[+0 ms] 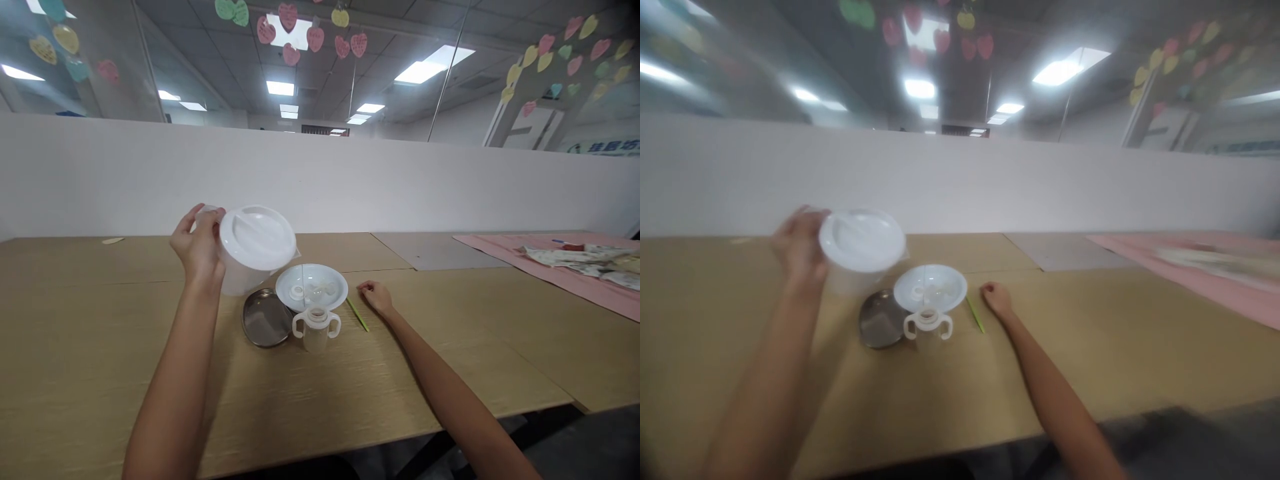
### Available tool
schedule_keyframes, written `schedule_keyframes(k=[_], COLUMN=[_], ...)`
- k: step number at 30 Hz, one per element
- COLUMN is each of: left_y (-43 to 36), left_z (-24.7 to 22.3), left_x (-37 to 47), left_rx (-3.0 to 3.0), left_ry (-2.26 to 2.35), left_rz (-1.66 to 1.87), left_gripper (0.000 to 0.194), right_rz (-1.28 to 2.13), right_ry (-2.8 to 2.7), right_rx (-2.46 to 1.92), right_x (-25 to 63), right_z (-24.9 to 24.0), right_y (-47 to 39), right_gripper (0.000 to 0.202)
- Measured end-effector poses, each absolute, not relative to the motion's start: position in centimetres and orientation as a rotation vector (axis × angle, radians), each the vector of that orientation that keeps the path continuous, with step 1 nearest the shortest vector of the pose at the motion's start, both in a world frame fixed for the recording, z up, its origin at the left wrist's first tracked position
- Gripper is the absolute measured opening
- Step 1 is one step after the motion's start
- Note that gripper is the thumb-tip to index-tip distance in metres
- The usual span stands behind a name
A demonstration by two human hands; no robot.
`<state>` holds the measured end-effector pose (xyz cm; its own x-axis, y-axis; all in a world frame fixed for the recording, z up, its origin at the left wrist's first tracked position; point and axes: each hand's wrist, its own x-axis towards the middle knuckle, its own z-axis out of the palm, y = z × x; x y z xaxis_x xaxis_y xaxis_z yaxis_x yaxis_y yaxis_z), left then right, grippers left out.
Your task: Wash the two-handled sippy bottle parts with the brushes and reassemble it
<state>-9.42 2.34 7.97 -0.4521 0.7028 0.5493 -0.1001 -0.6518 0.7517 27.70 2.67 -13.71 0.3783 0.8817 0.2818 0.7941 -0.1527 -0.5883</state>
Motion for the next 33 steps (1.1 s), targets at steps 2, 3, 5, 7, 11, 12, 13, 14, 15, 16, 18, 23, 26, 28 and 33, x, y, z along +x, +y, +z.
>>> schedule_keyframes(k=[2,3,5,7,11,12,13,14,15,16,18,23,26,28,33], left_y=[0.8,0.1,-1.2,-2.4,-4.1,-4.4,-4.7,-4.9,-5.0,-5.1,-5.3,-5.6,-5.7,-5.7,-5.4], left_z=[8.4,8.6,8.8,9.0,9.4,9.5,9.6,9.7,9.7,9.8,9.8,9.9,10.1,10.1,9.9], left_x=[-8.2,-7.6,-6.6,-6.0,-5.6,-5.5,-5.5,-5.5,-5.5,-5.4,-5.3,-5.2,-5.2,-5.3,-5.3], left_rx=[1.177,1.190,1.288,1.395,1.539,1.565,1.591,1.619,1.645,1.670,1.709,1.749,1.765,1.769,1.754], left_ry=[0.838,0.837,0.875,0.935,1.027,1.037,1.048,1.061,1.075,1.087,1.099,1.118,1.128,1.132,1.136], left_rz=[2.156,2.147,2.091,2.023,1.918,1.900,1.881,1.862,1.847,1.835,1.825,1.825,1.831,1.838,1.837], left_gripper=[0.044,0.046,0.047,0.046,0.047,0.047,0.048,0.048,0.048,0.048,0.047,0.046,0.046,0.046,0.046], right_rz=[0.164,0.163,0.165,0.169,0.177,0.177,0.179,0.180,0.181,0.181,0.179,0.171,0.164,0.160,0.158], right_ry=[-1.444,-1.446,-1.450,-1.454,-1.457,-1.456,-1.456,-1.456,-1.458,-1.459,-1.460,-1.462,-1.464,-1.465,-1.474], right_rx=[-1.973,-1.975,-1.976,-1.974,-1.975,-1.977,-1.979,-1.980,-1.981,-1.982,-1.984,-1.989,-1.992,-1.994,-1.991], right_x=[27.7,27.7,27.7,27.6,27.6,27.6,27.6,27.6,27.5,27.5,27.5,27.4,27.3,27.3,27.3], right_z=[-13.6,-13.6,-13.5,-13.5,-13.4,-13.4,-13.4,-13.4,-13.4,-13.4,-13.3,-13.1,-13.1,-13.1,-13.1], right_y=[2.6,2.6,2.6,2.5,2.4,2.4,2.4,2.4,2.3,2.3,2.3,2.3,2.2,2.1,2.1], right_gripper=[0.025,0.025,0.026,0.026,0.027,0.027,0.027,0.027,0.027,0.027,0.026,0.026,0.026,0.026,0.026])
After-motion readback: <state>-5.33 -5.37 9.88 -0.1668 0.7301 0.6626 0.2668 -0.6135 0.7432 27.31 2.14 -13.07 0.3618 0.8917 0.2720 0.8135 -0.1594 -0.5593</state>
